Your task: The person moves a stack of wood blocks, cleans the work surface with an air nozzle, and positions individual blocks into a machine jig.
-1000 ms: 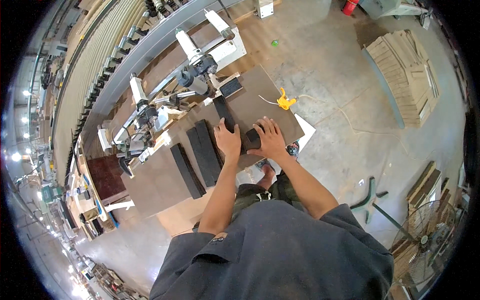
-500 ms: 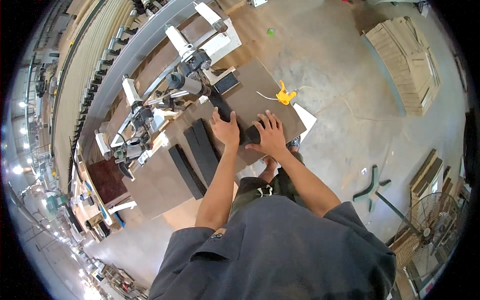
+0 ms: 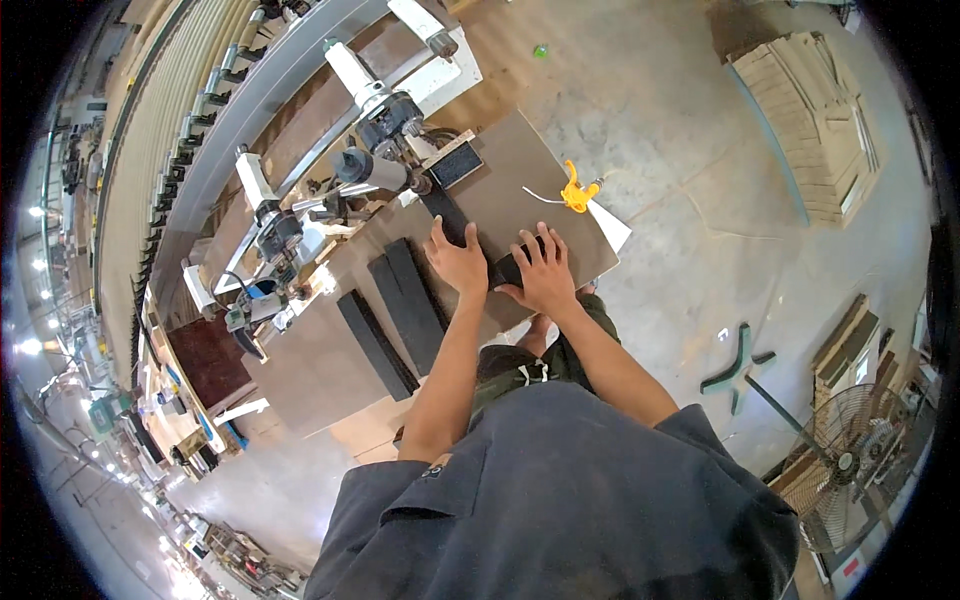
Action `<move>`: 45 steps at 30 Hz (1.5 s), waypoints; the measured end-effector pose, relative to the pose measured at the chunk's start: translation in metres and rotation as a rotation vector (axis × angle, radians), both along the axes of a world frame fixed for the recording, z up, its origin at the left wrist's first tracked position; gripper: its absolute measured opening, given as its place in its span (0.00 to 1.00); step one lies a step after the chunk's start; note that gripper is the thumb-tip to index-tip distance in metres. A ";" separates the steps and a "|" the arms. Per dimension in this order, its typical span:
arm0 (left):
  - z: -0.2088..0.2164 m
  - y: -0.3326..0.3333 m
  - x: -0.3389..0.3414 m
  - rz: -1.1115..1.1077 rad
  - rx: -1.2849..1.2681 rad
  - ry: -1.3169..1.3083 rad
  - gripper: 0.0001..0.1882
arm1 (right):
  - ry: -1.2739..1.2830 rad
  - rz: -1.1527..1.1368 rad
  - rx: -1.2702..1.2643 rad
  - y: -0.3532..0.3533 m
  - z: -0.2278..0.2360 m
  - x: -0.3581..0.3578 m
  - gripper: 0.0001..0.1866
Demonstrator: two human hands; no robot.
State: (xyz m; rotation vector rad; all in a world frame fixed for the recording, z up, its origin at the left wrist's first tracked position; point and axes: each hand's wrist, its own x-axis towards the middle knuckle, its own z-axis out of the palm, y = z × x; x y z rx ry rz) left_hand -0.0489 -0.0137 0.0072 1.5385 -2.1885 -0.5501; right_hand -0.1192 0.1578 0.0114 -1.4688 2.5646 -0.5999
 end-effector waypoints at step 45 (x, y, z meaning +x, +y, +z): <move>0.006 -0.011 0.009 -0.260 -0.228 -0.178 0.38 | -0.080 -0.025 -0.050 0.000 0.006 -0.008 0.54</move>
